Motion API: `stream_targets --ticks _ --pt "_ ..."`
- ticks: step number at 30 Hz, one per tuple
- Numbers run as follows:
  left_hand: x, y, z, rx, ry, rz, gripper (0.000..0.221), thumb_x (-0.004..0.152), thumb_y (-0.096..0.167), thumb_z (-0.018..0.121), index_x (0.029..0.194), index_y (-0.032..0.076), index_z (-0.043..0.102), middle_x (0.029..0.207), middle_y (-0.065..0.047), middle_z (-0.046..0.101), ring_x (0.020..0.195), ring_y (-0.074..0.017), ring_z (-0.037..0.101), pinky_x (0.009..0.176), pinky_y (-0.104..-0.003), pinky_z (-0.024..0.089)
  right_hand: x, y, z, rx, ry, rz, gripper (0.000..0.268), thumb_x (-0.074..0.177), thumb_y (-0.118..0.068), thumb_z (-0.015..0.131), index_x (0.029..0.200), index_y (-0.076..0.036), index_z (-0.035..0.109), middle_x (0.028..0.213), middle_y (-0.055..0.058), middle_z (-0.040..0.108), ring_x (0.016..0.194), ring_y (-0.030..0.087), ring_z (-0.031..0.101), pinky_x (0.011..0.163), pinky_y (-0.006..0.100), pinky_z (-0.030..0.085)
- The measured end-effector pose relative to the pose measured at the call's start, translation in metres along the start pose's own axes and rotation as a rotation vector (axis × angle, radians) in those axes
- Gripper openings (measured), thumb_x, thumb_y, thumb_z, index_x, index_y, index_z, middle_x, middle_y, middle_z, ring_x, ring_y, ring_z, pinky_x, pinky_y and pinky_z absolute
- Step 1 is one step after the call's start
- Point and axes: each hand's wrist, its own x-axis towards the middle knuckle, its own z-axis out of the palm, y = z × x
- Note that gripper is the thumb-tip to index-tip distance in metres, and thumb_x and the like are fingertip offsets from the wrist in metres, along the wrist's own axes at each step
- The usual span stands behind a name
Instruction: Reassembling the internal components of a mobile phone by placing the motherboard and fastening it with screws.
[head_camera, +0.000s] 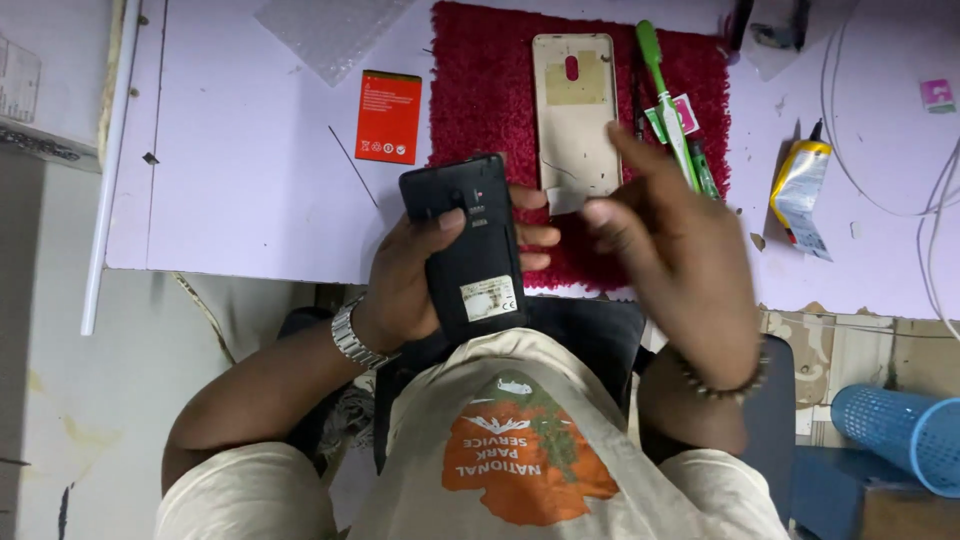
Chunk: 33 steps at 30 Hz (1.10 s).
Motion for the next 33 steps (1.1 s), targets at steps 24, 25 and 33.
stream_targets --ticks 24,25,33 --pt "0.007 -0.003 -0.017 -0.029 -0.093 -0.162 0.114 0.086 0.084 0.034 0.17 0.006 0.036 0.133 -0.025 0.068 0.093 -0.032 0.071 0.087 -0.048 0.061 0.085 0.136 -0.036 -0.363 -0.303 0.025 0.04 0.117 -0.023 0.073 0.149 0.001 0.075 0.11 0.02 0.078 0.089 0.034 0.069 0.073 0.047 0.047" --pt "0.007 -0.003 -0.016 -0.029 -0.096 -0.165 0.114 0.086 0.084 0.034 0.17 0.006 0.036 0.133 -0.025 0.068 0.093 -0.032 0.071 0.087 -0.048 0.061 0.087 0.141 -0.037 -0.364 -0.3 0.03 0.04 0.117 -0.023 0.073 0.149 0.001 0.075 0.11 0.02 0.078 0.089 0.034 0.069 0.073 0.047 0.047" --pt "0.005 0.004 -0.004 0.057 0.001 -0.163 0.115 0.085 0.083 0.038 0.163 -0.001 0.042 0.123 -0.023 0.072 0.094 -0.0293 0.074 0.082 -0.045 0.066 0.104 0.165 -0.058 -0.113 -0.151 0.029 0.026 0.115 0.0 0.073 0.139 0.009 0.073 0.127 0.02 0.075 0.11 0.027 0.071 0.086 0.042 0.053"
